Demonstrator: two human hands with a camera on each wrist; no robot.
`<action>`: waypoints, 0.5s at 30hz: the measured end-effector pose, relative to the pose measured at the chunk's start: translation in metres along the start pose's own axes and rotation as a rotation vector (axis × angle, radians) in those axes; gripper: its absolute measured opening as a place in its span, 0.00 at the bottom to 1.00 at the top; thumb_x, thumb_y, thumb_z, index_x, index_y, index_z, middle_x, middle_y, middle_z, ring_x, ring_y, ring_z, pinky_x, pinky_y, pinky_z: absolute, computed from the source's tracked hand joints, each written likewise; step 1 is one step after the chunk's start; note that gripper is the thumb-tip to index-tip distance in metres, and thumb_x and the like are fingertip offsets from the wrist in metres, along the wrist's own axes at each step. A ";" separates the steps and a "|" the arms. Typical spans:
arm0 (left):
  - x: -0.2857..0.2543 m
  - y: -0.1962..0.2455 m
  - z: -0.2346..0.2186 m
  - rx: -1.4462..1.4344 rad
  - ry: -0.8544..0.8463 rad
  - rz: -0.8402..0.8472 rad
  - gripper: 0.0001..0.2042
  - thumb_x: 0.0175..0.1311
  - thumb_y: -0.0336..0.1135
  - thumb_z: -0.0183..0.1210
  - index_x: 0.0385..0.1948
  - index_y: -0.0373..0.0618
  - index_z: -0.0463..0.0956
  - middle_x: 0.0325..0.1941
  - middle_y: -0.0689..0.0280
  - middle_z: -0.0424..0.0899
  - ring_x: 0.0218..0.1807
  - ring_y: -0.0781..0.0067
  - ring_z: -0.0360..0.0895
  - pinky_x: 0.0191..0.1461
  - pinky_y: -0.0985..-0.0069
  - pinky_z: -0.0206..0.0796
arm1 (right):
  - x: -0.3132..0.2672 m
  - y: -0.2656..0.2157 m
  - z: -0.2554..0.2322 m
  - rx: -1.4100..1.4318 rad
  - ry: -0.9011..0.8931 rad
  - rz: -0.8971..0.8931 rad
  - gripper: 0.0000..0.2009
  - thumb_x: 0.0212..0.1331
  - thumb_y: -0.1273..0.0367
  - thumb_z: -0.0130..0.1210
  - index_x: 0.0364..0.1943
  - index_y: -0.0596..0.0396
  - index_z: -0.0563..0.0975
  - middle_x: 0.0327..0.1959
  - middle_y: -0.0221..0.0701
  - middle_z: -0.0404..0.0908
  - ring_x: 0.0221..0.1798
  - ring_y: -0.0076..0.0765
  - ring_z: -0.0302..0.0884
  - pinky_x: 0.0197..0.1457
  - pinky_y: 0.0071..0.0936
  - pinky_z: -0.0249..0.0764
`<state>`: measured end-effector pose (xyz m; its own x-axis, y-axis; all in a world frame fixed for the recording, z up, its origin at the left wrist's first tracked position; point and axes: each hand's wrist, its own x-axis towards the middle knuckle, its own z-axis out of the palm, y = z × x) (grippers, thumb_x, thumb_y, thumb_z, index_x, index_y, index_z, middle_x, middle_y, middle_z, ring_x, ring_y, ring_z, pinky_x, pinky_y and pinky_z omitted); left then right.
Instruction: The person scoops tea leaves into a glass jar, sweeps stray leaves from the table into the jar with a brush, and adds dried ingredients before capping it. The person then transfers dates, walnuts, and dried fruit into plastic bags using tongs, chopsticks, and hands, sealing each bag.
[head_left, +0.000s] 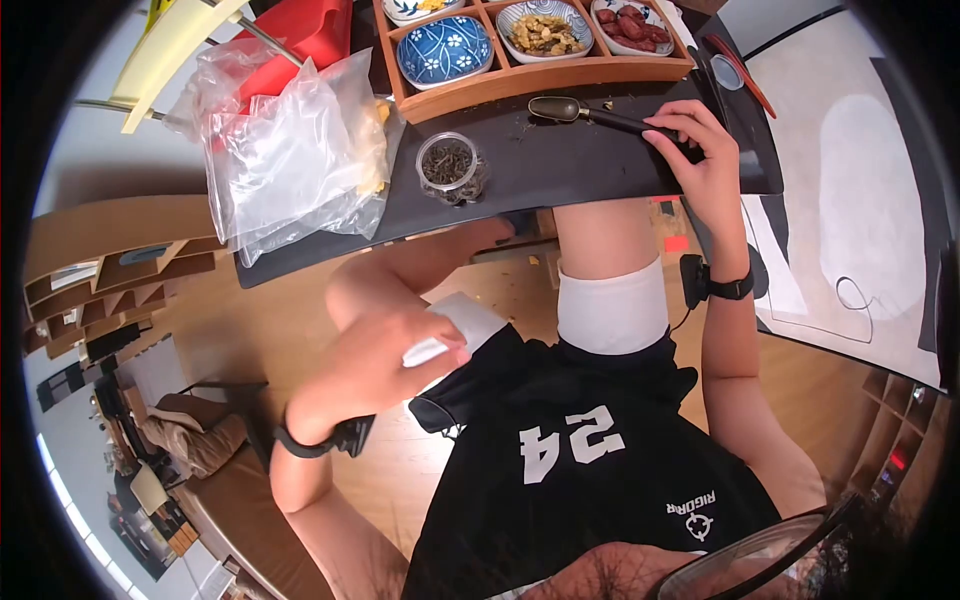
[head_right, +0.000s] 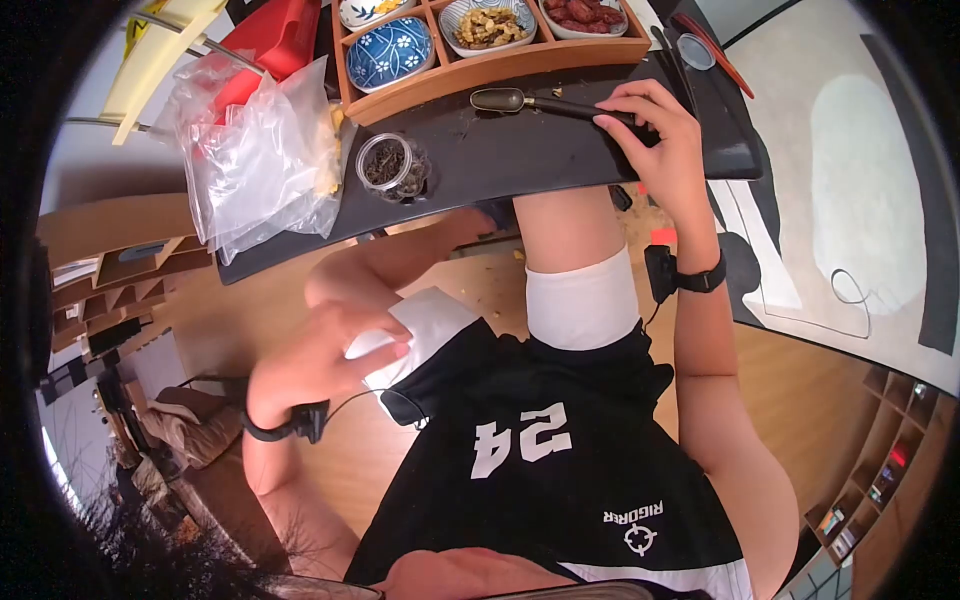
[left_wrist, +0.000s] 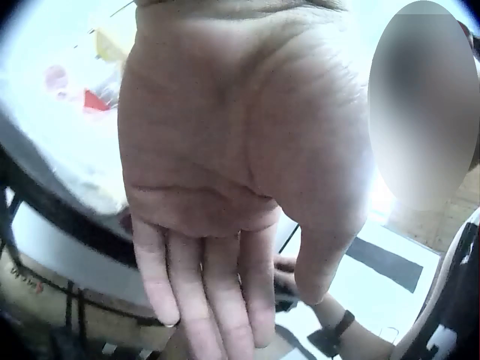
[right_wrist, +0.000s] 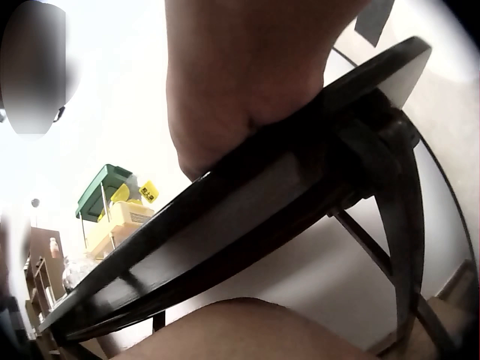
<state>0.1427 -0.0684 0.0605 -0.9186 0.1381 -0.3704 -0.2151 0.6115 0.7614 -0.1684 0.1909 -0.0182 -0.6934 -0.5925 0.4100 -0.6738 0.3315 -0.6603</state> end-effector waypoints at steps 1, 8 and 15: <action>0.003 0.008 -0.010 0.008 0.083 0.110 0.09 0.67 0.38 0.65 0.36 0.42 0.85 0.35 0.56 0.88 0.38 0.52 0.85 0.42 0.63 0.74 | 0.000 0.000 -0.001 -0.004 -0.003 -0.006 0.08 0.57 0.74 0.69 0.41 0.59 0.86 0.43 0.27 0.82 0.35 0.23 0.69 0.39 0.21 0.66; 0.037 0.095 -0.099 0.175 0.317 0.366 0.04 0.65 0.30 0.67 0.33 0.40 0.85 0.33 0.69 0.89 0.34 0.80 0.81 0.39 0.80 0.67 | 0.001 0.002 0.001 -0.031 0.037 -0.030 0.08 0.56 0.73 0.69 0.40 0.56 0.86 0.40 0.26 0.82 0.32 0.24 0.69 0.36 0.21 0.66; 0.104 0.119 -0.138 0.375 0.543 0.617 0.13 0.69 0.37 0.65 0.25 0.41 0.80 0.23 0.69 0.79 0.26 0.83 0.72 0.30 0.79 0.61 | 0.001 0.005 0.001 -0.002 0.036 -0.063 0.09 0.56 0.73 0.69 0.41 0.57 0.85 0.39 0.27 0.82 0.31 0.24 0.69 0.36 0.21 0.66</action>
<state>-0.0245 -0.0884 0.1857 -0.8854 0.1968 0.4210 0.4024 0.7780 0.4825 -0.1723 0.1918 -0.0219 -0.6580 -0.5854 0.4736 -0.7173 0.2960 -0.6308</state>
